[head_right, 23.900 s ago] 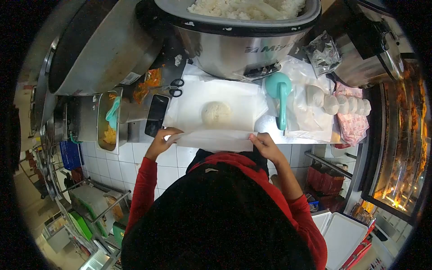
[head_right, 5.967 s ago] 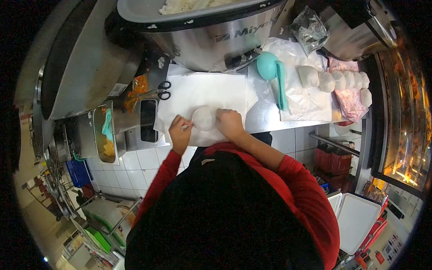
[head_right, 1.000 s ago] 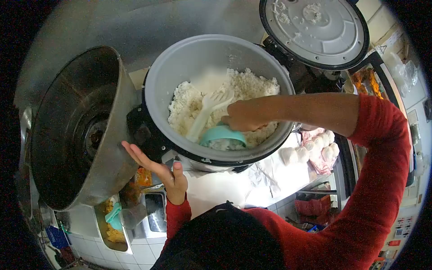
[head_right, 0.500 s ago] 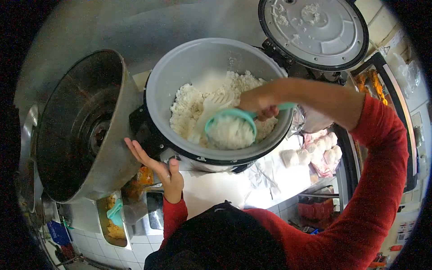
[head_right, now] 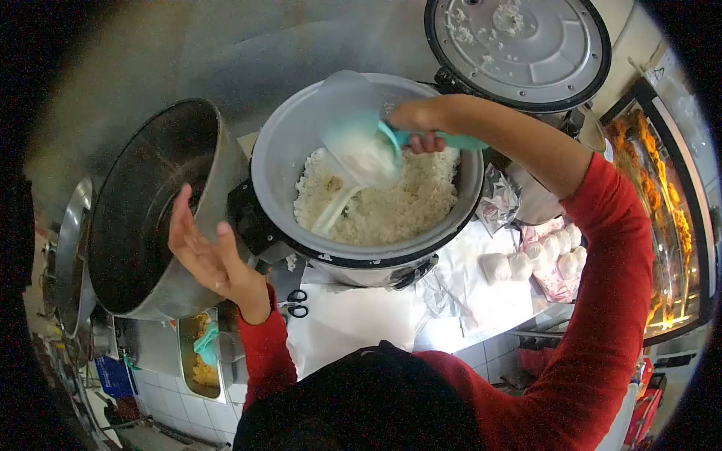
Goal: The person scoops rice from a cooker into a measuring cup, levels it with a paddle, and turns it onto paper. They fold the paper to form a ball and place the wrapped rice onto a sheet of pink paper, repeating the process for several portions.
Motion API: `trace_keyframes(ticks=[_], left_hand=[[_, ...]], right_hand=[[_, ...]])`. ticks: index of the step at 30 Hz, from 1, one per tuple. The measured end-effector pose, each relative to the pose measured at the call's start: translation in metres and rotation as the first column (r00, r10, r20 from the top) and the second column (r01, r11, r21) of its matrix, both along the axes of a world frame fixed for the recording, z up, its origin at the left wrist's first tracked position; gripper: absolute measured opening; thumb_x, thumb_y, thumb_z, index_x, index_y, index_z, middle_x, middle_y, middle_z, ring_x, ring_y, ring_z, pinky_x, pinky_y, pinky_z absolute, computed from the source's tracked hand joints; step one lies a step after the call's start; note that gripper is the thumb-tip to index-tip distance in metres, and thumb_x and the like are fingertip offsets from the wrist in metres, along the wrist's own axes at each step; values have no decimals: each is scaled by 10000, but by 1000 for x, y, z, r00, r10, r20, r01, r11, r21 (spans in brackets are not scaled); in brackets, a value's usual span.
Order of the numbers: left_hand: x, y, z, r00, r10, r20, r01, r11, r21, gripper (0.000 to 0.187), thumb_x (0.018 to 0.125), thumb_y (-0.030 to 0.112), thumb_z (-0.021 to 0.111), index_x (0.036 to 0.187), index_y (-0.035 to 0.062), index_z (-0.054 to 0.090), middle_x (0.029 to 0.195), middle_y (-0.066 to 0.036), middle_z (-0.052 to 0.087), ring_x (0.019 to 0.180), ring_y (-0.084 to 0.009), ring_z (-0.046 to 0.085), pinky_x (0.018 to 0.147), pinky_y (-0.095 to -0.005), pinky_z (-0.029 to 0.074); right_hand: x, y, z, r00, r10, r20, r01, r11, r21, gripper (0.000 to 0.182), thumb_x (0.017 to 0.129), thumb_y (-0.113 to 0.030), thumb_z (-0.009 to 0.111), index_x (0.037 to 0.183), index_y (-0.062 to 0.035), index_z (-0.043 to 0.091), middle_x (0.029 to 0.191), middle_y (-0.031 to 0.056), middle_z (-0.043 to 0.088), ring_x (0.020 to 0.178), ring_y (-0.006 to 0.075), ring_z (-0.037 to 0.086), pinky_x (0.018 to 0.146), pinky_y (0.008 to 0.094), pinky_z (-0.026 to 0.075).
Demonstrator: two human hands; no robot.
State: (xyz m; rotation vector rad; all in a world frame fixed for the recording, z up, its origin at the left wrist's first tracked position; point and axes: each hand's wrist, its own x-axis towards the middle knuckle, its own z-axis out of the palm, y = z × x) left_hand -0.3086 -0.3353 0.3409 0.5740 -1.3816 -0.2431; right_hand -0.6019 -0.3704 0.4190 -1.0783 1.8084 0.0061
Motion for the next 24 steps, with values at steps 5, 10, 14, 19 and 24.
trace_keyframes(ticks=[5,10,14,19,24], left_hand=[[1,-6,-42,999,25,-37,-16,972,234,393,853,67,520,1216,-21,401,1250,-190,474,1191,-285,423,1055,-402,253],[-11,-15,-49,998,-7,-61,16,987,162,379,918,154,468,1244,-15,375,1265,-192,461,1208,-286,421,1078,-418,225],[-9,-19,-53,997,79,-12,-76,983,166,388,927,187,449,1251,-11,367,1263,-182,461,1217,-279,409,1061,-404,236],[-6,-17,-60,999,39,-32,-32,981,189,471,884,252,499,1251,-5,353,1239,-177,447,1076,-241,420,899,-353,306],[-4,-18,-70,997,70,23,-71,996,54,529,848,305,539,1235,-3,349,1150,-165,450,963,-224,406,815,-341,316]], right_hand=[[13,27,-68,442,561,-700,-783,623,6,407,927,-282,366,966,19,636,871,198,654,712,328,637,635,455,499],[43,24,-52,521,635,-571,-730,678,87,447,954,-288,339,960,64,615,937,235,634,853,385,615,743,472,480],[53,35,-24,554,677,-484,-694,697,181,514,971,-318,315,880,90,614,802,221,642,713,377,612,695,462,474],[46,51,-9,701,551,-452,-550,822,149,572,979,-383,315,823,85,605,664,194,605,607,322,579,643,432,461],[37,36,-36,724,599,-343,-575,798,181,588,981,-410,304,803,77,581,602,147,559,549,265,527,583,393,447]])
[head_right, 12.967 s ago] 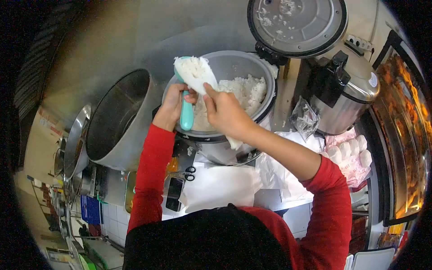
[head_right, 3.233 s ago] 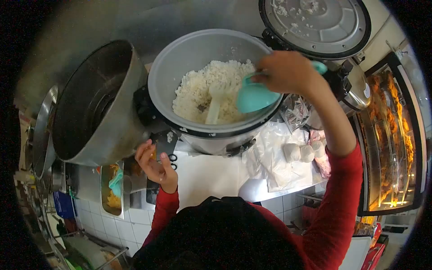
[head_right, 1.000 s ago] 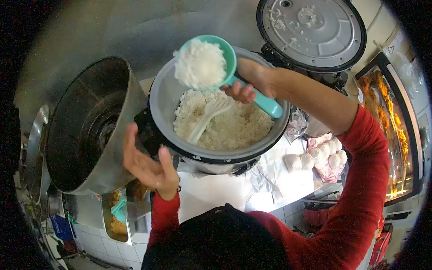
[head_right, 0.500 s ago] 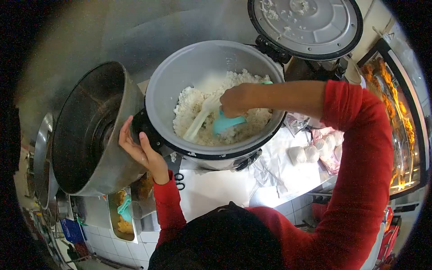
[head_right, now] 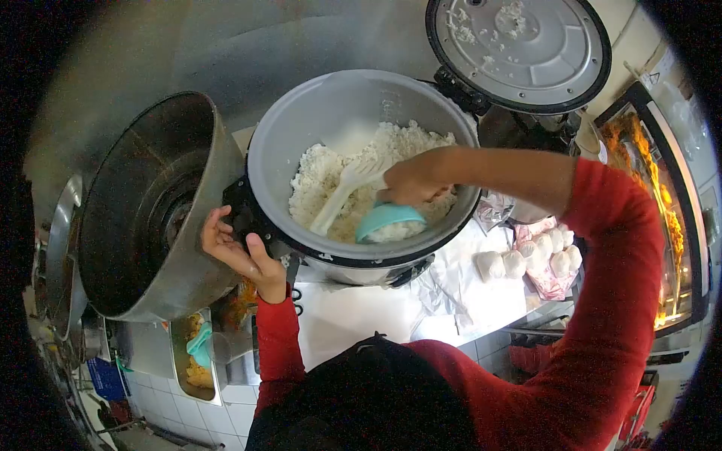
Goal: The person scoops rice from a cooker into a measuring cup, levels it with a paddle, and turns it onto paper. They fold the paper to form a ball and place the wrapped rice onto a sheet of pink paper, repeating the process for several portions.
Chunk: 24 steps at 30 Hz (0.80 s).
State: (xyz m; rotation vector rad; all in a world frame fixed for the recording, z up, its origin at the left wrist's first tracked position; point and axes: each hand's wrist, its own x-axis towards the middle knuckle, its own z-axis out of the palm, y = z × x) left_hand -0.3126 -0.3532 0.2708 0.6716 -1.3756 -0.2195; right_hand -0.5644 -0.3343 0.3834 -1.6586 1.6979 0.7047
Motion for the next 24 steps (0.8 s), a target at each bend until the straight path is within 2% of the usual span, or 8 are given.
trace_keyframes(ticks=[5,8,12,14,16,19,20,24], left_hand=[[-2,2,-4,997,13,-70,-18,997,-74,466,882,301,519,1219,5,392,1110,-147,496,972,-201,418,841,-327,303],[-2,16,12,995,76,59,-70,993,-98,367,875,155,538,1186,0,420,1101,-143,502,1006,-213,442,881,-333,325],[-26,27,51,970,-230,73,233,972,-34,347,844,-13,549,1175,-24,444,1142,-136,508,1080,-238,488,984,-363,347],[-59,32,79,813,-541,-214,580,784,220,322,861,48,575,1158,-28,478,1242,-146,478,1154,-205,465,1007,-353,345],[-78,24,89,574,-583,-575,814,336,473,270,875,119,589,1109,-3,532,1181,-143,552,1106,-191,527,980,-341,387],[-84,-13,97,-37,-507,-861,861,-453,230,219,887,188,590,1026,21,568,932,-99,645,920,-198,623,877,-322,471],[-85,-2,104,260,-520,-813,866,-247,435,201,886,226,593,931,31,589,732,-65,643,745,-211,654,758,-324,527],[-65,-27,98,70,-577,-814,822,-429,375,196,883,241,572,895,48,541,750,-78,632,720,-196,650,696,-326,542]], right_hand=[[-9,9,9,990,-71,123,72,997,-4,516,957,-419,304,683,-37,517,508,29,416,411,167,394,413,345,373],[-46,-9,15,837,-461,294,335,858,388,498,954,-438,300,718,-61,524,490,-6,367,368,91,323,339,277,332],[-38,5,45,131,-710,691,562,628,538,446,973,-389,256,739,-73,467,497,-48,354,327,11,252,251,163,195],[-27,3,37,-155,-583,797,462,670,580,403,973,-331,245,723,-84,441,511,-48,358,338,25,269,283,181,219],[-6,4,33,-410,-584,700,363,600,713,380,961,-313,237,730,-91,440,516,-45,358,359,38,286,317,189,251],[22,10,20,-576,-556,600,247,581,776,312,931,-227,206,753,-91,423,532,-25,351,390,71,296,360,207,282],[25,10,8,-589,-534,606,227,611,759,313,923,-218,210,770,-77,443,541,-4,381,415,100,362,384,224,330],[42,28,25,-228,-363,904,530,732,428,327,903,-203,251,896,-14,518,607,94,524,554,218,574,502,303,480]])
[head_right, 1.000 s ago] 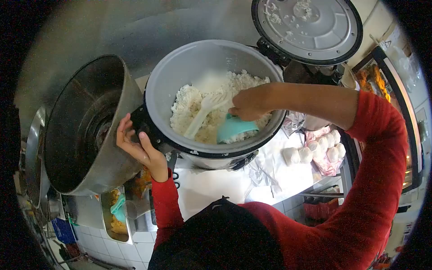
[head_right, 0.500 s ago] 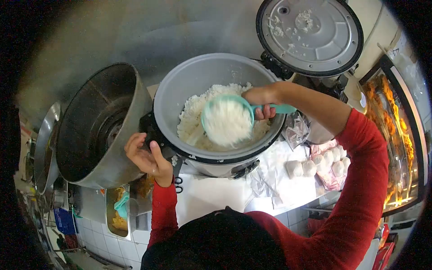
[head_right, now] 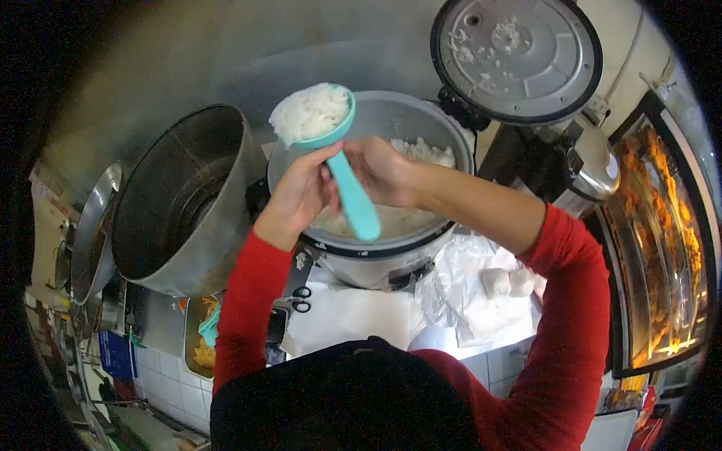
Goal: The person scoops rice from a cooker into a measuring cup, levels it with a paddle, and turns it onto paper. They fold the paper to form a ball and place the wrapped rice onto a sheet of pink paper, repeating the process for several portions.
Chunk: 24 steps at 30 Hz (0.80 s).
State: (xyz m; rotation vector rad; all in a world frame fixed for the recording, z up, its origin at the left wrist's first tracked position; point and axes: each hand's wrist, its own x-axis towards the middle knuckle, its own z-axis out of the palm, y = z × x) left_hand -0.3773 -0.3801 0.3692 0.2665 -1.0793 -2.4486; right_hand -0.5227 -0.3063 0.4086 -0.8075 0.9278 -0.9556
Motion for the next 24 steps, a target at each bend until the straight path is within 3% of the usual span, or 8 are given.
trace_keyframes(ticks=[3,7,11,16,17,19,20,24], left_hand=[[10,33,45,907,371,198,-386,922,41,161,885,213,534,911,58,494,766,-70,603,678,-181,631,640,-317,545],[45,16,44,897,392,203,-368,918,-148,137,891,169,498,937,42,477,777,-65,558,665,-167,588,608,-295,515],[47,24,45,958,284,45,-286,957,44,45,900,91,466,915,53,446,675,5,438,501,-80,415,460,-217,378],[64,29,44,959,282,29,-283,955,91,28,897,62,451,907,57,425,655,15,422,466,-46,364,422,-193,323],[68,29,41,959,282,33,-284,953,101,29,895,59,450,907,57,423,651,15,422,461,-44,359,418,-192,317],[71,22,37,958,284,40,-286,955,73,69,872,66,471,865,77,403,635,16,419,468,-53,359,439,-209,322],[70,19,34,958,282,44,-285,957,58,92,860,69,482,845,87,393,626,17,417,472,-57,358,450,-218,324],[51,6,26,962,265,60,-271,952,141,111,852,51,478,801,86,387,616,15,414,460,-58,358,441,-218,325]], right_hand=[[-34,-10,2,860,248,-445,-303,951,-56,351,895,-214,318,1026,40,521,759,189,617,701,274,647,556,343,525],[-37,-48,-17,394,324,-860,-308,928,209,527,942,-363,303,1338,-25,388,981,246,615,803,299,650,568,380,567],[-2,-73,-78,498,440,-748,-296,896,330,663,910,-445,427,1391,-9,293,1405,310,246,868,384,632,578,403,600],[-11,-71,-59,233,560,-795,-275,822,498,472,814,-179,578,1168,120,487,1117,247,515,859,319,620,636,456,613],[-65,-92,-95,23,477,-879,-529,752,394,428,809,-142,554,1166,89,503,983,193,522,758,276,598,592,403,597],[-97,-81,-77,74,386,-920,-542,789,287,371,818,-91,508,1174,11,531,797,110,498,595,200,521,507,307,524],[-81,-40,-6,302,370,-879,-281,915,289,359,833,-77,485,1185,-35,543,744,81,468,535,165,466,466,264,466],[-73,27,49,319,-404,-857,-33,899,-436,345,915,-203,533,1210,-24,517,688,173,555,597,217,524,570,355,445]])
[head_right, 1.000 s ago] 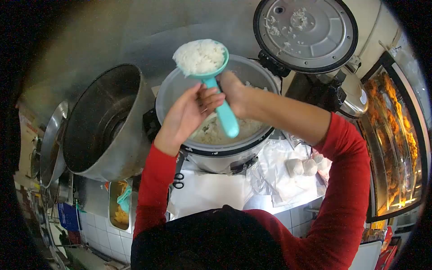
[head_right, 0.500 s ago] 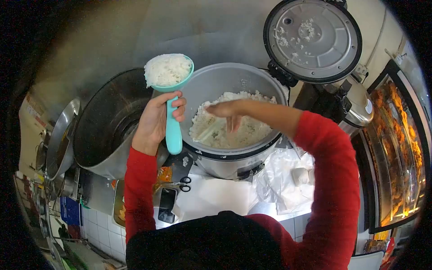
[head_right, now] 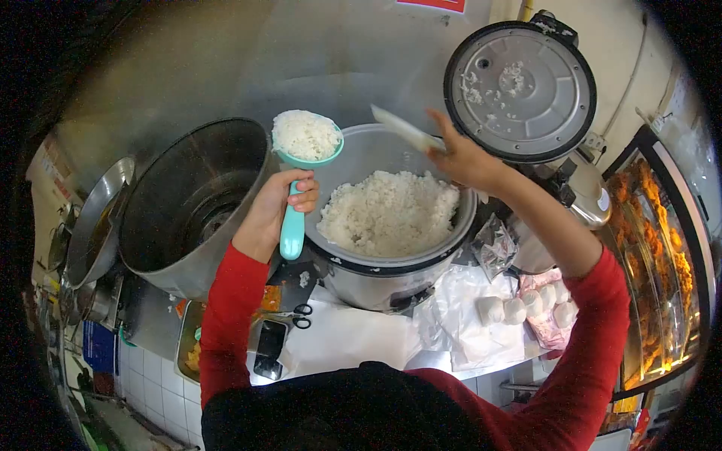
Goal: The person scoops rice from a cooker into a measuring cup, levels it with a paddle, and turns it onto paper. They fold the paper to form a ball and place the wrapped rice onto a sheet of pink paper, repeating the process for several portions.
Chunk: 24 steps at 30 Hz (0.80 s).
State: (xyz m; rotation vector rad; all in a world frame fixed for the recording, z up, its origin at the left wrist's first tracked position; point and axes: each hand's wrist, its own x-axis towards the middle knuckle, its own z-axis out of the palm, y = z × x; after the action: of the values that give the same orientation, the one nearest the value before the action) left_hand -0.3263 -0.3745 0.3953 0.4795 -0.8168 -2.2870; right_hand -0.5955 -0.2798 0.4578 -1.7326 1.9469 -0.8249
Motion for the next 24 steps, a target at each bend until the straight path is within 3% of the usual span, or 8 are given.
trace_keyframes(ticks=[1,4,5,7,13,18,21,24], left_hand=[[-8,-5,-3,1000,-11,2,11,1000,18,115,850,44,475,790,84,385,617,12,413,461,-58,360,440,-218,324],[-36,-15,-8,999,-26,27,25,999,21,123,844,27,462,765,74,381,618,5,407,460,-59,359,436,-217,324],[-45,-16,-8,999,-25,41,24,1000,13,126,842,21,458,757,71,380,618,2,404,460,-59,358,435,-216,324],[-57,-17,-4,999,-17,51,16,1000,20,108,836,12,450,775,64,378,623,-2,396,455,-61,351,429,-219,325],[-75,-13,4,991,88,101,-79,993,-93,83,834,1,443,809,55,385,631,-9,395,454,-59,350,420,-216,322],[-88,-1,-1,965,169,202,-122,966,-228,83,832,2,445,807,64,395,633,5,400,455,-51,344,416,-206,311],[-93,10,-7,949,169,268,-87,953,-292,84,819,9,464,797,68,408,616,12,397,450,-53,341,415,-209,314],[-93,-13,-18,942,173,286,-90,955,-282,91,816,22,482,777,73,416,599,17,387,450,-50,336,415,-211,313]], right_hand=[[6,14,8,999,-36,-11,33,982,-183,342,922,-203,527,1213,-24,517,682,183,554,594,216,525,577,361,444],[30,50,24,979,61,-196,-94,982,-162,318,930,-181,509,1203,-20,529,683,230,558,583,268,544,604,395,439],[30,54,7,967,147,-209,-212,918,-336,303,939,-161,483,1191,0,533,666,256,554,593,328,568,612,404,439],[37,67,-14,962,124,-243,-210,906,-369,309,939,-153,474,1193,13,532,655,260,558,597,370,572,606,406,443],[50,78,-30,996,80,-28,-85,938,-336,335,944,-173,456,1195,36,526,623,245,559,579,378,580,599,426,449],[53,51,-41,1000,11,16,-4,929,-371,359,935,-175,437,1201,56,509,684,281,582,656,443,585,639,479,453],[45,12,-56,997,-11,-70,-25,867,-498,349,948,-157,430,1235,27,505,685,287,557,648,385,610,624,434,445],[52,14,-58,1000,-7,-22,-2,925,-379,356,942,-152,433,1218,63,500,730,315,565,718,405,626,659,451,454]])
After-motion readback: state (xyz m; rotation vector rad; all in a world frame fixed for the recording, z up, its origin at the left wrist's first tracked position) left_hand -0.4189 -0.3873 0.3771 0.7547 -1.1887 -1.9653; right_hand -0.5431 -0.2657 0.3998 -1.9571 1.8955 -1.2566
